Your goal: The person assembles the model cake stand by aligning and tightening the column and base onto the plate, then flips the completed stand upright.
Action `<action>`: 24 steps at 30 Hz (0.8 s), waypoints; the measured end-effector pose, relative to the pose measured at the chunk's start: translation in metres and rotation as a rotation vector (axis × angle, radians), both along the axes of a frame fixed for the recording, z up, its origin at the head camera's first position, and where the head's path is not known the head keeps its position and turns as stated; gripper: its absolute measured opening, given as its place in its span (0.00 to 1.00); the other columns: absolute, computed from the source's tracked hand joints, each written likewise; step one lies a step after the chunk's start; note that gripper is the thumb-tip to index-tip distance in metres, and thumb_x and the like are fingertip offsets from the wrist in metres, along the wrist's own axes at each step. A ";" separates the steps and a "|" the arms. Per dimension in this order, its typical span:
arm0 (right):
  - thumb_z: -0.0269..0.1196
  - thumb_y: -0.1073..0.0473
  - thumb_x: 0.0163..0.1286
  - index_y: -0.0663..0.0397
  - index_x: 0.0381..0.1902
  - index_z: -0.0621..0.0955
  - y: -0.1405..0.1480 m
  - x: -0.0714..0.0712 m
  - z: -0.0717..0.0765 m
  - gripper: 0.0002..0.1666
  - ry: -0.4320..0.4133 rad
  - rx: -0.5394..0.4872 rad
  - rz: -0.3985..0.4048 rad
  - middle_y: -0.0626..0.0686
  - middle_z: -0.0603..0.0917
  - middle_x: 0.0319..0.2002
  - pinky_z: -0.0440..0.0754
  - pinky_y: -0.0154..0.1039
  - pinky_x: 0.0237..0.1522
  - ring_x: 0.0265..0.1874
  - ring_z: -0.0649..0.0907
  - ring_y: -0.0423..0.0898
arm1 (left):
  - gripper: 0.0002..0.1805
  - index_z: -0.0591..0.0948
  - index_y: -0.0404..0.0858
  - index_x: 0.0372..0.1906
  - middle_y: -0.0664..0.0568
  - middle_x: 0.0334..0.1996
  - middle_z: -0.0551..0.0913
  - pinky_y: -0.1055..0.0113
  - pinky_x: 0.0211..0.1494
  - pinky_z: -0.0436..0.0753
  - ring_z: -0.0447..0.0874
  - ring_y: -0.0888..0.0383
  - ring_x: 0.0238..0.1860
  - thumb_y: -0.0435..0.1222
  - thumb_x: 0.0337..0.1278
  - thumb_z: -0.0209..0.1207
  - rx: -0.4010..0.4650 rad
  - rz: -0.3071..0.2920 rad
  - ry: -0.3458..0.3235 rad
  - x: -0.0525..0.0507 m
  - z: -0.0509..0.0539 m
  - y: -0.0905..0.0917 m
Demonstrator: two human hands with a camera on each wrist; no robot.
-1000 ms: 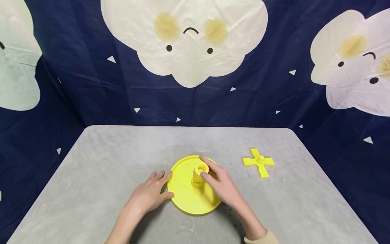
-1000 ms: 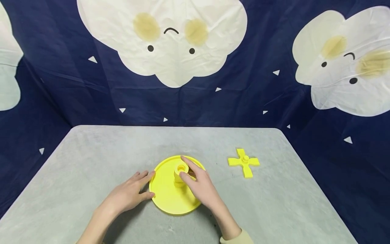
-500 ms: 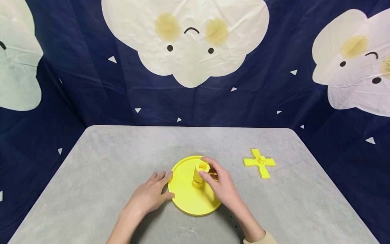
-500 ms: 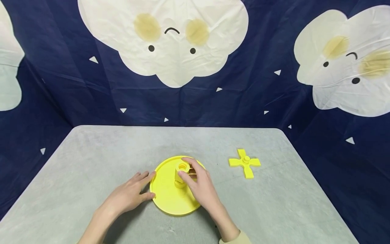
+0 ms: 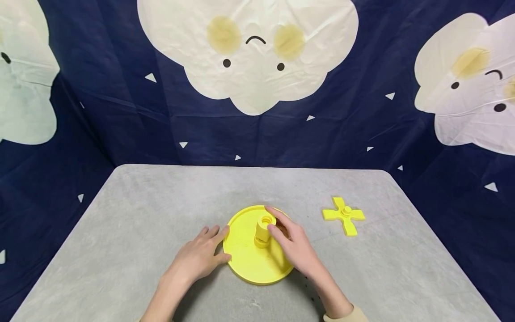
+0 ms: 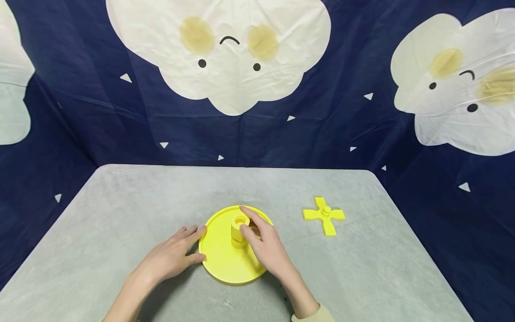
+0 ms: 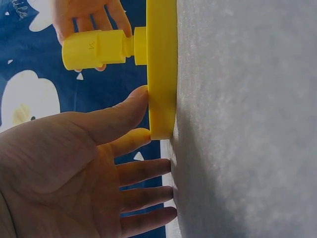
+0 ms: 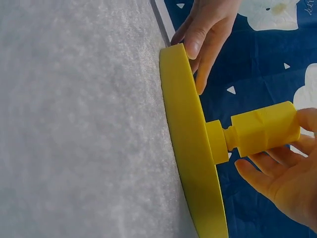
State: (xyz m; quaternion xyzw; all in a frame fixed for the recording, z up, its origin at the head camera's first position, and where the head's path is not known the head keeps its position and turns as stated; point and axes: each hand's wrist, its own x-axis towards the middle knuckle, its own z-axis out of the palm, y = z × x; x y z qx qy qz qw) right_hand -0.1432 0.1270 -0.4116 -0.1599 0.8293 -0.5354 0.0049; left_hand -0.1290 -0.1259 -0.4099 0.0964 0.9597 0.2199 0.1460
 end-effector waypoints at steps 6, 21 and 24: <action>0.65 0.50 0.74 0.44 0.67 0.78 -0.004 0.000 -0.006 0.25 -0.001 -0.020 -0.028 0.49 0.84 0.61 0.83 0.45 0.65 0.59 0.85 0.46 | 0.40 0.68 0.44 0.78 0.37 0.77 0.66 0.31 0.73 0.68 0.60 0.31 0.79 0.49 0.64 0.67 -0.001 0.003 -0.005 0.000 0.000 0.000; 0.66 0.56 0.73 0.50 0.65 0.78 -0.007 0.000 -0.008 0.24 0.051 -0.088 -0.077 0.53 0.81 0.65 0.84 0.41 0.64 0.60 0.85 0.50 | 0.40 0.68 0.44 0.78 0.38 0.77 0.67 0.30 0.72 0.69 0.60 0.32 0.79 0.49 0.64 0.66 -0.004 -0.003 -0.002 -0.001 0.001 0.001; 0.69 0.56 0.71 0.49 0.64 0.79 -0.007 0.000 -0.008 0.24 0.038 -0.100 -0.093 0.53 0.82 0.64 0.84 0.42 0.64 0.61 0.85 0.50 | 0.40 0.68 0.44 0.78 0.37 0.77 0.67 0.30 0.72 0.69 0.59 0.32 0.79 0.49 0.64 0.67 -0.006 0.000 -0.002 -0.001 0.001 0.001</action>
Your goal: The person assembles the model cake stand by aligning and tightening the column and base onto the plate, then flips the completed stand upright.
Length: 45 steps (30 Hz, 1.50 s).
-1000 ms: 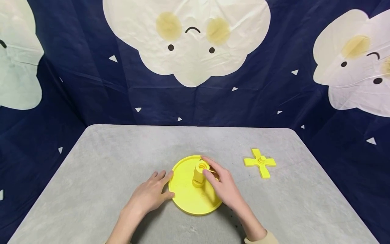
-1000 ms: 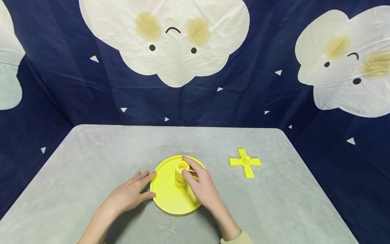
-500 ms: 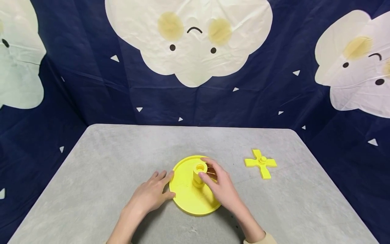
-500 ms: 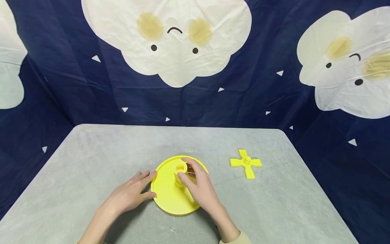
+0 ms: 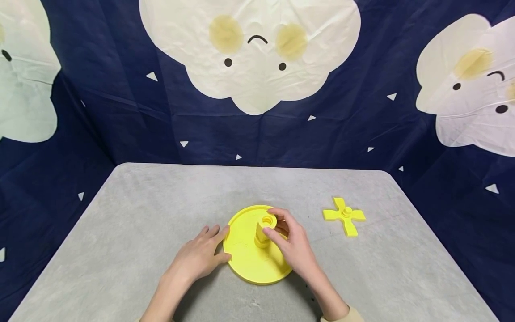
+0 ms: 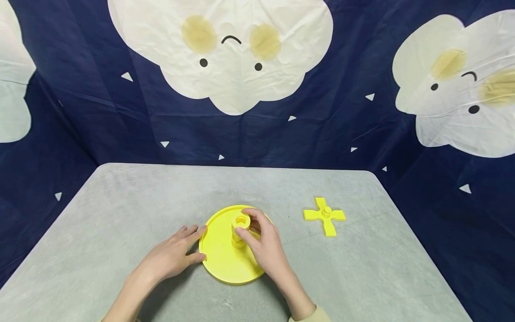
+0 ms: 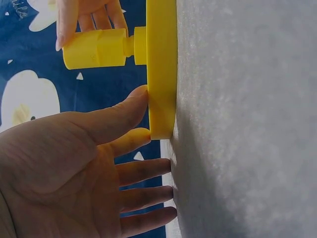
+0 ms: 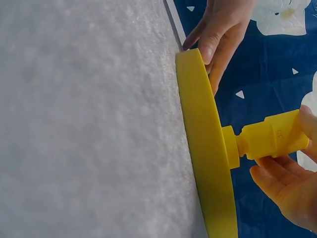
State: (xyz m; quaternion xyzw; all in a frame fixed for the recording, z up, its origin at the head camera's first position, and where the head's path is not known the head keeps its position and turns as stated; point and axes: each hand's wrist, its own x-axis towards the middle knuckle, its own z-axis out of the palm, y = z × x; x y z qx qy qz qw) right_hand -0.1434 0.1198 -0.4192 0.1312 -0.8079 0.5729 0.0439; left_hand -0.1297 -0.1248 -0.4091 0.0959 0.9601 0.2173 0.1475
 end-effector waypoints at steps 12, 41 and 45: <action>0.59 0.53 0.79 0.38 0.71 0.74 0.005 0.000 0.001 0.25 -0.005 0.071 0.060 0.51 0.84 0.61 0.83 0.45 0.66 0.59 0.84 0.46 | 0.40 0.68 0.43 0.78 0.37 0.78 0.66 0.31 0.72 0.69 0.59 0.31 0.79 0.48 0.64 0.67 0.006 -0.006 -0.002 0.000 -0.001 0.000; 0.66 0.51 0.74 0.43 0.69 0.74 0.007 -0.002 -0.001 0.28 -0.075 0.035 0.067 0.51 0.80 0.65 0.80 0.51 0.69 0.62 0.82 0.49 | 0.40 0.67 0.44 0.78 0.37 0.78 0.66 0.31 0.73 0.69 0.59 0.32 0.79 0.49 0.64 0.67 0.001 -0.004 -0.005 -0.001 -0.001 0.000; 0.64 0.52 0.76 0.43 0.75 0.70 0.008 -0.002 -0.001 0.32 -0.047 0.041 0.104 0.56 0.76 0.72 0.77 0.54 0.71 0.68 0.79 0.52 | 0.40 0.67 0.44 0.78 0.37 0.78 0.66 0.31 0.73 0.68 0.59 0.32 0.79 0.49 0.64 0.67 0.002 -0.003 -0.009 -0.001 -0.001 0.000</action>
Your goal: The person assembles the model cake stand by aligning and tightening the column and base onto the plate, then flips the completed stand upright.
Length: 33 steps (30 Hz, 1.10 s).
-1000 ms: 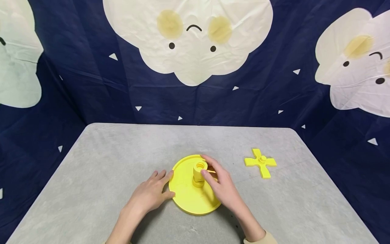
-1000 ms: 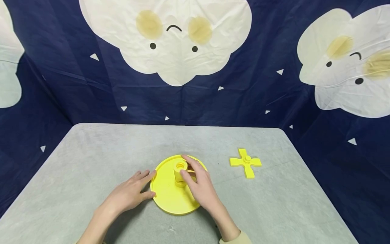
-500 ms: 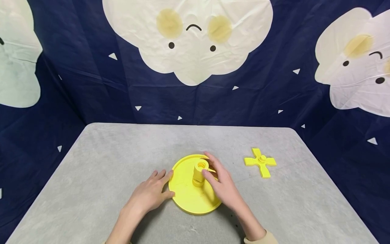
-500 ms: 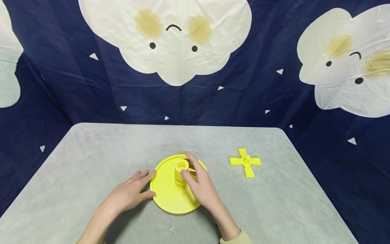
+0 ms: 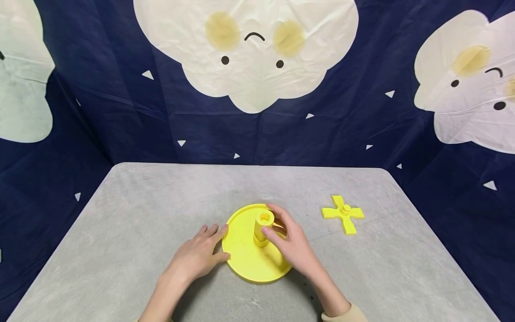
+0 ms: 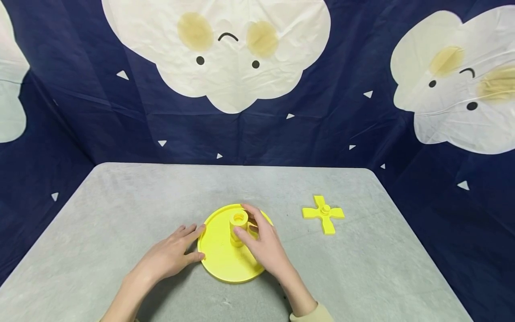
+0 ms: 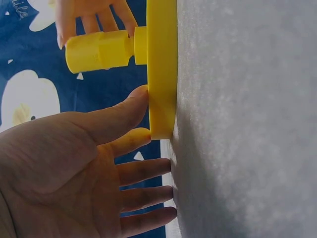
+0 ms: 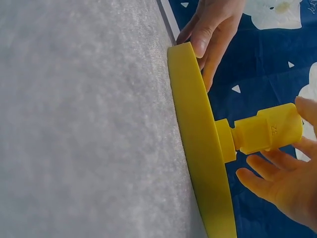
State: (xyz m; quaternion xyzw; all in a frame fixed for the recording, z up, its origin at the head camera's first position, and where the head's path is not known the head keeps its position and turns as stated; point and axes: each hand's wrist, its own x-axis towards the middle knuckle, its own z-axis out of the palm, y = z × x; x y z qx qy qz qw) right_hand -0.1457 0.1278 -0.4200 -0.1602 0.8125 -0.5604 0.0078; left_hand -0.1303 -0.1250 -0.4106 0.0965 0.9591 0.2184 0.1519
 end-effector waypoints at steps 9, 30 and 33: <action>0.57 0.53 0.81 0.45 0.74 0.71 0.001 0.000 0.002 0.27 -0.064 -0.030 0.016 0.53 0.74 0.73 0.75 0.44 0.74 0.70 0.78 0.50 | 0.40 0.67 0.43 0.78 0.37 0.78 0.66 0.31 0.72 0.69 0.59 0.32 0.79 0.49 0.64 0.67 0.000 0.001 0.002 0.000 0.000 0.000; 0.55 0.51 0.82 0.41 0.77 0.69 -0.001 0.000 0.002 0.29 -0.040 0.040 -0.005 0.48 0.73 0.75 0.72 0.49 0.76 0.75 0.74 0.48 | 0.40 0.68 0.43 0.78 0.37 0.78 0.66 0.30 0.73 0.68 0.59 0.32 0.79 0.49 0.64 0.67 0.004 0.006 -0.002 0.000 -0.001 0.000; 0.55 0.52 0.82 0.43 0.75 0.71 -0.001 -0.001 0.002 0.27 -0.060 0.031 0.004 0.48 0.74 0.74 0.72 0.48 0.76 0.73 0.75 0.47 | 0.40 0.68 0.43 0.78 0.37 0.78 0.66 0.30 0.73 0.68 0.59 0.32 0.79 0.49 0.64 0.67 0.005 0.006 0.001 0.000 -0.001 0.000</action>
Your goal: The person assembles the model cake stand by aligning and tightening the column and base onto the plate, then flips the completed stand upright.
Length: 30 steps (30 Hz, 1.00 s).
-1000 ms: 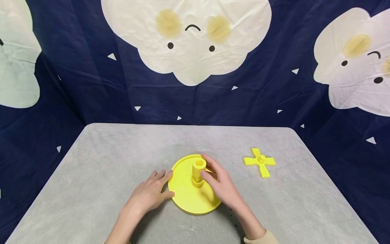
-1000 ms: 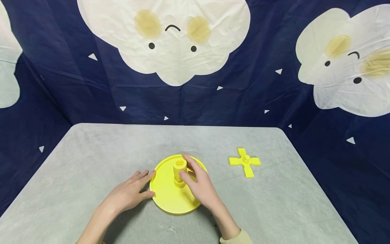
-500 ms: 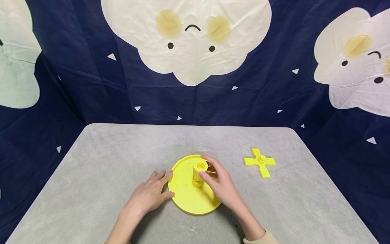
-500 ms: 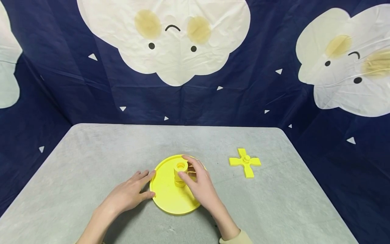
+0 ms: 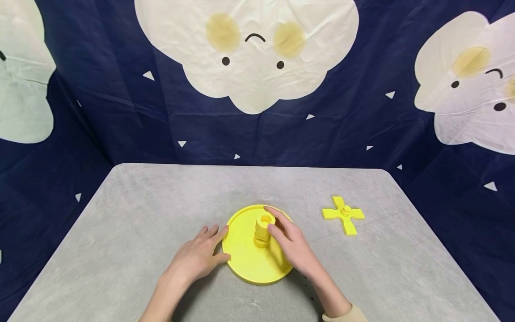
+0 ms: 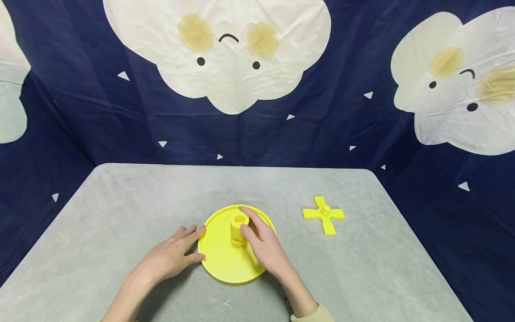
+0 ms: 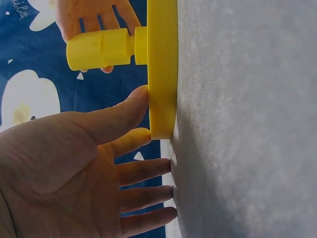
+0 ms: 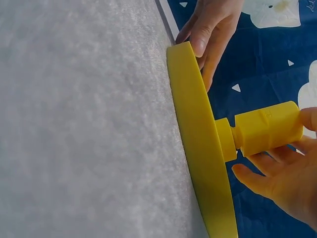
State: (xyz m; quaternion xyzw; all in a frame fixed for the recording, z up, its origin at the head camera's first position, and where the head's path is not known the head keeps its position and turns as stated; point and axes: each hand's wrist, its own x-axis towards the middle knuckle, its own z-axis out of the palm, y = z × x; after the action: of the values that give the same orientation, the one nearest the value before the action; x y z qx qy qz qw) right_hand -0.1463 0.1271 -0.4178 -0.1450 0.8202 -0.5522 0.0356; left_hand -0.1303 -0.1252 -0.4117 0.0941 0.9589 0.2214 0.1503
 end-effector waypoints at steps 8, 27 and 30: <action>0.67 0.54 0.73 0.48 0.64 0.76 -0.004 0.000 -0.005 0.25 0.030 -0.031 -0.072 0.49 0.83 0.57 0.81 0.49 0.67 0.57 0.83 0.46 | 0.40 0.68 0.43 0.78 0.37 0.77 0.66 0.30 0.73 0.68 0.59 0.31 0.79 0.49 0.64 0.67 0.004 0.003 0.001 0.000 0.000 0.000; 0.61 0.52 0.78 0.46 0.73 0.73 -0.002 0.001 -0.002 0.29 0.011 0.019 -0.037 0.49 0.83 0.61 0.82 0.45 0.67 0.60 0.82 0.45 | 0.41 0.67 0.43 0.78 0.39 0.78 0.66 0.33 0.75 0.67 0.60 0.34 0.79 0.48 0.64 0.67 0.040 0.009 -0.026 -0.001 0.000 -0.001; 0.64 0.52 0.76 0.47 0.74 0.72 -0.002 0.001 -0.002 0.31 0.020 0.016 -0.041 0.51 0.84 0.58 0.83 0.44 0.65 0.58 0.82 0.46 | 0.40 0.67 0.43 0.78 0.40 0.78 0.66 0.33 0.75 0.67 0.62 0.35 0.79 0.48 0.64 0.67 0.038 0.014 -0.029 -0.001 0.000 -0.001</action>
State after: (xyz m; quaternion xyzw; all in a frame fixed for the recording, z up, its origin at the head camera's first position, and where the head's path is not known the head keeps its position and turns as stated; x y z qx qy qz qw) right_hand -0.1450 0.1254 -0.4200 -0.1337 0.8277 -0.5448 0.0172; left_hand -0.1312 -0.1264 -0.4119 0.0872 0.9530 0.2417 0.1608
